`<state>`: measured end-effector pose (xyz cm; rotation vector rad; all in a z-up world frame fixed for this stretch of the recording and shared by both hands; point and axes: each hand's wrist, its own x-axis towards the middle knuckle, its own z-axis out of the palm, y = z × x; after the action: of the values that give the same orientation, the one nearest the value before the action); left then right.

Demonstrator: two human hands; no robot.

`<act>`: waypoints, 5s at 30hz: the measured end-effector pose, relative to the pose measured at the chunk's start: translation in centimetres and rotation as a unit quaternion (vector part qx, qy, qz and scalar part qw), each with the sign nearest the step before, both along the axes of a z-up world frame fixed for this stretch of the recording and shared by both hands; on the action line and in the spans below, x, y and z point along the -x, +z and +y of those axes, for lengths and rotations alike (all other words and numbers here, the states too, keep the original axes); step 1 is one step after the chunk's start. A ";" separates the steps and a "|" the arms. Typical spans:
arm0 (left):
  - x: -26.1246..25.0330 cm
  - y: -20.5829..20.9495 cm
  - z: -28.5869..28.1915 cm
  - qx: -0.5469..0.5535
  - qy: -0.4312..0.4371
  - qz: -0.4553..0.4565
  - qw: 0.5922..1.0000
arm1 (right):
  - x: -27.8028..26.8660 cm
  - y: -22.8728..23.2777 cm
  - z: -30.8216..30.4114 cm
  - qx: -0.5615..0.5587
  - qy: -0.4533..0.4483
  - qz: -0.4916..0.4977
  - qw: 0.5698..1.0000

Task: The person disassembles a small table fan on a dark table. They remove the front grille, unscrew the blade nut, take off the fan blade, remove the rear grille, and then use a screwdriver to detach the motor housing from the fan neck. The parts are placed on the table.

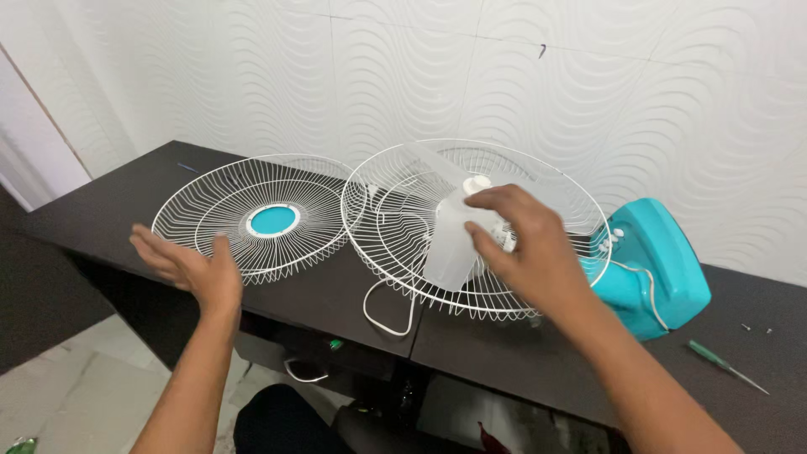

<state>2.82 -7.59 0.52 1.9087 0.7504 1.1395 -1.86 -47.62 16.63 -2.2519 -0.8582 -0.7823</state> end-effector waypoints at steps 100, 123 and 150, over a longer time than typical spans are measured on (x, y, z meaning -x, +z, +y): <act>-12.7 10.4 -22.3 -0.257 -0.624 0.207 0.708 | -14.1 -2.7 -1.3 0.057 -0.204 0.068 0.975; -13.3 12.3 -22.5 -0.199 -0.604 0.026 0.772 | -14.8 -3.6 -4.1 -0.105 -0.046 0.301 0.947; -12.7 11.7 -23.1 -0.236 -0.565 0.071 0.787 | -14.2 -3.3 -3.8 -0.175 -0.066 0.324 0.927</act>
<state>15.56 -30.64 12.24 2.2696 -0.6956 0.3871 12.35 -51.46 13.36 -2.0477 -0.2302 -0.1798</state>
